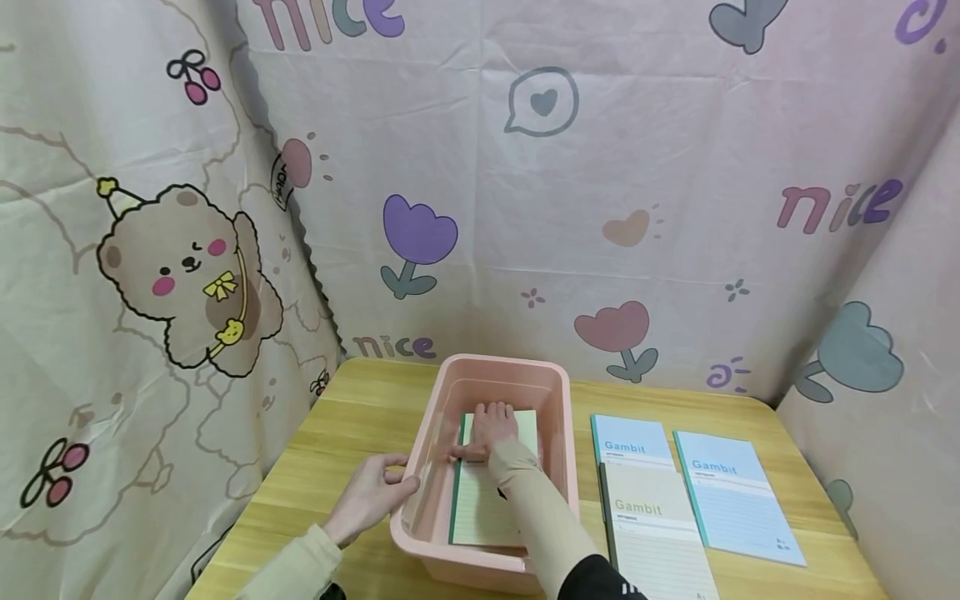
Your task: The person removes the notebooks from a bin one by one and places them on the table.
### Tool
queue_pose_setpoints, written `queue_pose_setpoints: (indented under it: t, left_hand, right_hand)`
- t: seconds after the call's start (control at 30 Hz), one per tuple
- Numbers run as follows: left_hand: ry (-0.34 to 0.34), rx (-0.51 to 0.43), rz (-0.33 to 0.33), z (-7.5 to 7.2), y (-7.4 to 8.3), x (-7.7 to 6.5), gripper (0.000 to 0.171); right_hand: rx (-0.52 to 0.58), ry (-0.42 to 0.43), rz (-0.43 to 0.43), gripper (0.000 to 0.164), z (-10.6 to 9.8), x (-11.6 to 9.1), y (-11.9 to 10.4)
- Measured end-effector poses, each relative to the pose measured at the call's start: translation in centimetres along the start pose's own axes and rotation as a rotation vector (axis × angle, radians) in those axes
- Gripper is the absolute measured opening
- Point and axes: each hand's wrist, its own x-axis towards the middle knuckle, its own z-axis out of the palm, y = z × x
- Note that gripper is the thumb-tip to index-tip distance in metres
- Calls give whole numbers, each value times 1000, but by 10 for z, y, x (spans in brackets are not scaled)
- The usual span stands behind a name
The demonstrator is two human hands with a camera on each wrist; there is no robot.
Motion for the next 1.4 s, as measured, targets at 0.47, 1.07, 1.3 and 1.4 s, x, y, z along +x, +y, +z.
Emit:
queue_pose_setpoints:
  t: [0.47,1.07,1.3,1.4]
  left_hand:
    - [26,18,-25,2,2,0,52]
    - [5,6,-14,2,2,1,56]
    - [-4,-4,-12,1,2,1,55]
    - [-4,0,-15,1,2,1,55]
  right_hand:
    - [-85,73,-91,76,-10,1,2]
    - [-119,115,-110,78,-53,5,2]
    - [-91,127,-130,78,-78,8,2]
    - [-69,123,-136,79,-93,9,3]
